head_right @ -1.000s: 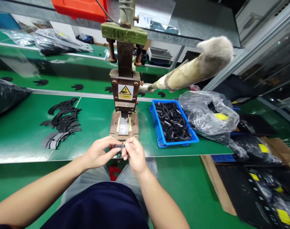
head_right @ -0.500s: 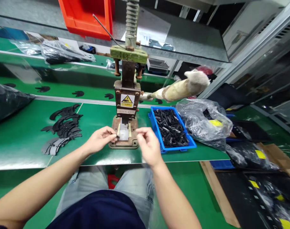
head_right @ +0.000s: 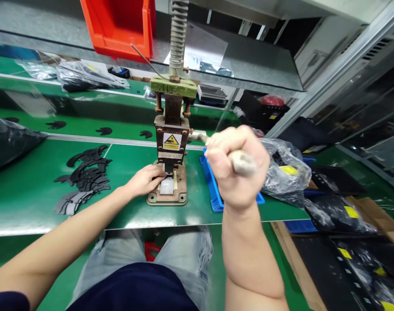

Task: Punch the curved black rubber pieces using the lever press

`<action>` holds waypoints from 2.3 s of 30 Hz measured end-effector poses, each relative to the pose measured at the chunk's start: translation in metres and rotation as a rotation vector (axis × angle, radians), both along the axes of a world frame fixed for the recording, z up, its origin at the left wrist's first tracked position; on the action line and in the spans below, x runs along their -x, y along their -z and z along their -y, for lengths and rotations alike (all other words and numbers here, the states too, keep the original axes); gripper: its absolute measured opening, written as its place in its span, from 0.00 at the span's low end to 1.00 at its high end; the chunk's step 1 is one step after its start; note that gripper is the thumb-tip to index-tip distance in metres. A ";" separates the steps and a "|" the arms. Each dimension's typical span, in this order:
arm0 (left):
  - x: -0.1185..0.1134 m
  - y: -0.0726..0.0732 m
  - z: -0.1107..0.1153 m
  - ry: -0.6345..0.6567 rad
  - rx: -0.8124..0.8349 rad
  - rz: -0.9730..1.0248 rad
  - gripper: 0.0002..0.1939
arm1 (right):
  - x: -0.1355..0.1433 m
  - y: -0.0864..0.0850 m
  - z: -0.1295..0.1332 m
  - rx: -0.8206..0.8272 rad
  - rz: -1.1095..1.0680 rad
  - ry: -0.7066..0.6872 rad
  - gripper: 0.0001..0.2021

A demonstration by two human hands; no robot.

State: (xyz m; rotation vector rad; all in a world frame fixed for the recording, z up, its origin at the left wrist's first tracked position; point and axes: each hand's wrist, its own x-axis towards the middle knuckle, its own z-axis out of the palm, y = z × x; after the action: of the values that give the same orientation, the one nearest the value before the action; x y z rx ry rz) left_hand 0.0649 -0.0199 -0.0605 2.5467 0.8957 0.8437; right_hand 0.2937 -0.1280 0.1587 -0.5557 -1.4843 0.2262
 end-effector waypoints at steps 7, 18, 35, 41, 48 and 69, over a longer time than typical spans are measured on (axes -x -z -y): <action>-0.001 -0.003 0.004 -0.007 0.017 0.029 0.11 | -0.009 0.091 0.032 -0.067 0.230 0.193 0.07; 0.118 -0.028 0.011 -0.363 0.001 -0.048 0.12 | -0.003 0.121 0.017 -0.173 0.035 0.283 0.12; 0.327 -0.004 0.009 -0.544 0.158 -0.549 0.18 | -0.006 0.130 0.009 -0.214 -0.031 0.351 0.20; 0.338 -0.012 0.019 -0.629 0.150 -0.573 0.15 | 0.003 0.127 0.014 -0.182 -0.073 0.362 0.19; 0.312 -0.028 0.013 -0.565 0.100 -0.523 0.18 | 0.006 0.126 0.018 -0.154 -0.059 0.342 0.14; 0.052 0.020 0.013 -0.349 0.892 0.570 0.24 | -0.001 0.125 0.031 -0.083 0.068 0.259 0.08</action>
State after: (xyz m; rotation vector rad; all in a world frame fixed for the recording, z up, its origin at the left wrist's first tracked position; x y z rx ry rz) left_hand 0.0127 -0.0324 -0.0809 1.3221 1.1747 0.9114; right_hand 0.2945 -0.1594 0.0341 -0.6864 -1.4639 -0.0568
